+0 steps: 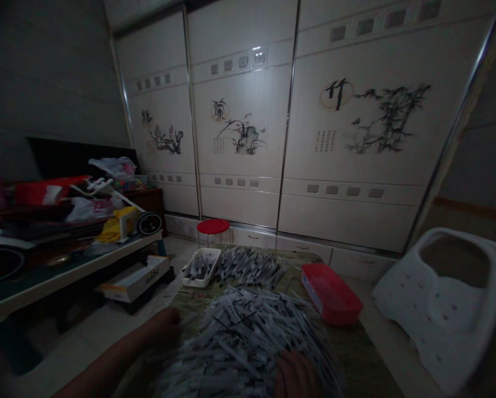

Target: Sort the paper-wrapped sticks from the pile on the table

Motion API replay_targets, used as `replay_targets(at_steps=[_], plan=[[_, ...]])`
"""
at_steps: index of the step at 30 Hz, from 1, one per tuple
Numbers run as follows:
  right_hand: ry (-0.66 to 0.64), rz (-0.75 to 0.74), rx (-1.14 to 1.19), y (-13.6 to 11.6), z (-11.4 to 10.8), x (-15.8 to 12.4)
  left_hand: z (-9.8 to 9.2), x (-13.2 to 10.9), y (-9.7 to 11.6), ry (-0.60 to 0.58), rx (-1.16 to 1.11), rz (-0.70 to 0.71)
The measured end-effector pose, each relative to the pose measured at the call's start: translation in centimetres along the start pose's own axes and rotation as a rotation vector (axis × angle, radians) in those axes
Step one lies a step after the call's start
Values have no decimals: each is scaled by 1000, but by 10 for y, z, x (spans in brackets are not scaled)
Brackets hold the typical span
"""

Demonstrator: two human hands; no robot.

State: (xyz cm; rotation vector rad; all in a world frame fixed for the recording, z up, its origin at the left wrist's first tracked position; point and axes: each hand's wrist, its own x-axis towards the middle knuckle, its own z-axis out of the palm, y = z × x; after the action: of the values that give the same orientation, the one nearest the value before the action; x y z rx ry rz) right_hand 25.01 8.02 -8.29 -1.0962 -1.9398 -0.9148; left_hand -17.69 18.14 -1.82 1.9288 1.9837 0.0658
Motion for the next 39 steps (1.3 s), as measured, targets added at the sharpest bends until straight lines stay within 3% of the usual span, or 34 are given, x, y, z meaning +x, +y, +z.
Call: replay_targets(at_steps=[4, 11, 14, 16, 19, 22, 25, 29, 39], plan=[[-55, 78, 58, -1, 2, -9, -11, -16, 26, 96, -50, 110], [-109, 139, 92, -4, -2, -13, -31, -51, 136, 320, -218, 449], [-133, 169, 101, -6, -6, -10, -38, -65, 158, 396, -286, 499], [-103, 168, 101, -6, -7, -8, -34, -75, 148, 451, -320, 481], [-25, 146, 91, -6, -10, -1, -9, -94, 102, 502, -310, 385], [-6, 147, 47, -7, -14, 5, 30, -116, 46, 397, -195, 254], [-11, 117, -26, -10, -15, 9, 63, -129, 12, 240, -27, 303], [-95, 33, -93, -16, -9, 7, 74, -123, 10, 152, 76, 306], [-200, -27, -271, -20, 24, 20, 36, -83, 40, 121, 34, 303]])
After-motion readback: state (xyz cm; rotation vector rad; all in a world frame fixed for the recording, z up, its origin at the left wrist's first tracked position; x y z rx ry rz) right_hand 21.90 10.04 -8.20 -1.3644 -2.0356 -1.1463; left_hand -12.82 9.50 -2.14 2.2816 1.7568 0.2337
